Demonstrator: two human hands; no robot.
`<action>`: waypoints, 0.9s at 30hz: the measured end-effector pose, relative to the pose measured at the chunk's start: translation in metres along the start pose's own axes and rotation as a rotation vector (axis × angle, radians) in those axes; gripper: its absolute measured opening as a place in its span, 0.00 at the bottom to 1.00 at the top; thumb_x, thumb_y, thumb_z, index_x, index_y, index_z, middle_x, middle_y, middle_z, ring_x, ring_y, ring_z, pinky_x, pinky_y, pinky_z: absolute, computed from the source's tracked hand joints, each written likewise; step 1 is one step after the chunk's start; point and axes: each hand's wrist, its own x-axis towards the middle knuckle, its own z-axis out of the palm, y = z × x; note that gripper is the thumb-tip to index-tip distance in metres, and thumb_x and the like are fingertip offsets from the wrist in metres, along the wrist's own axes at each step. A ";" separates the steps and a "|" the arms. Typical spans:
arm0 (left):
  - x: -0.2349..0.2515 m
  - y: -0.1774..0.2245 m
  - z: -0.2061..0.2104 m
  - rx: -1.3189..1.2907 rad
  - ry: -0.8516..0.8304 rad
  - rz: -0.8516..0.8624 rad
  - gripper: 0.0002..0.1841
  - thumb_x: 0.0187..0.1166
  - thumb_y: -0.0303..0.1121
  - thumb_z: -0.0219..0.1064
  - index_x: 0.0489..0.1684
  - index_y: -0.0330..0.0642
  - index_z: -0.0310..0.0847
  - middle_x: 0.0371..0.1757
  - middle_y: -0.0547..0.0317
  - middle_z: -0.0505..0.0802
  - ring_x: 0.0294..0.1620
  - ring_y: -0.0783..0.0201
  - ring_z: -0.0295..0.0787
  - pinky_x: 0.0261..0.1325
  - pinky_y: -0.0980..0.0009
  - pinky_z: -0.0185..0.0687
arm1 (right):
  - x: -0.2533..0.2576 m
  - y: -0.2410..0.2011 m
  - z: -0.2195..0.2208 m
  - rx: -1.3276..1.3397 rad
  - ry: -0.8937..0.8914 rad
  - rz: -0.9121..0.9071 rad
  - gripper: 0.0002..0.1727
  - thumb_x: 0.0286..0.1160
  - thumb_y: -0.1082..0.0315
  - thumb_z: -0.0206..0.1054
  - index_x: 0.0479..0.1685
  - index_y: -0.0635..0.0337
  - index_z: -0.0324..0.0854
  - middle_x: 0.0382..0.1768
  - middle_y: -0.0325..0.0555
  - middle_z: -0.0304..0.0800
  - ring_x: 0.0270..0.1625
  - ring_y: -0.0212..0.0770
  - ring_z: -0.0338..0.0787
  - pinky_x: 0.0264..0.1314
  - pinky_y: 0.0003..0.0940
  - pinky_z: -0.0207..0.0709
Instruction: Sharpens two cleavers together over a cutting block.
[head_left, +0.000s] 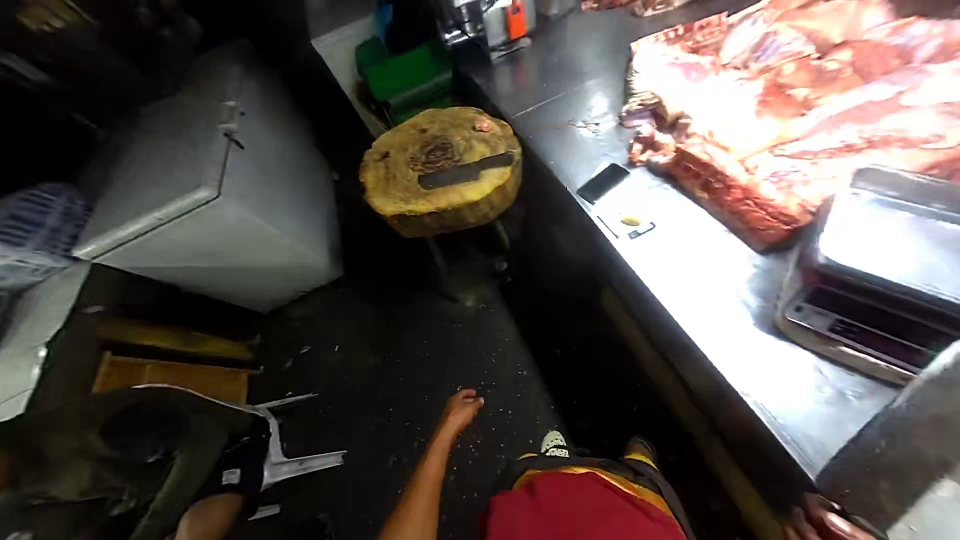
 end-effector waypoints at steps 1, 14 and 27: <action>0.010 0.025 -0.009 -0.036 0.000 0.045 0.28 0.83 0.40 0.70 0.79 0.38 0.73 0.67 0.41 0.89 0.61 0.49 0.90 0.65 0.51 0.85 | 0.024 0.003 0.019 0.169 -0.244 0.068 0.10 0.74 0.62 0.69 0.50 0.46 0.91 0.23 0.31 0.89 0.21 0.28 0.85 0.27 0.25 0.82; 0.183 0.331 -0.149 0.074 0.147 0.399 0.22 0.85 0.37 0.67 0.74 0.36 0.78 0.66 0.44 0.90 0.66 0.55 0.89 0.73 0.56 0.81 | 0.287 0.187 0.206 -0.214 -0.485 0.813 0.26 0.59 0.68 0.75 0.63 0.49 0.81 0.20 0.34 0.81 0.13 0.29 0.76 0.15 0.27 0.77; 0.477 0.525 -0.272 0.811 0.191 0.653 0.38 0.71 0.48 0.79 0.80 0.40 0.74 0.83 0.39 0.74 0.81 0.40 0.73 0.81 0.39 0.69 | 0.482 0.294 0.317 -0.569 -0.368 0.739 0.22 0.68 0.59 0.74 0.63 0.52 0.85 0.20 0.35 0.82 0.12 0.31 0.75 0.14 0.27 0.74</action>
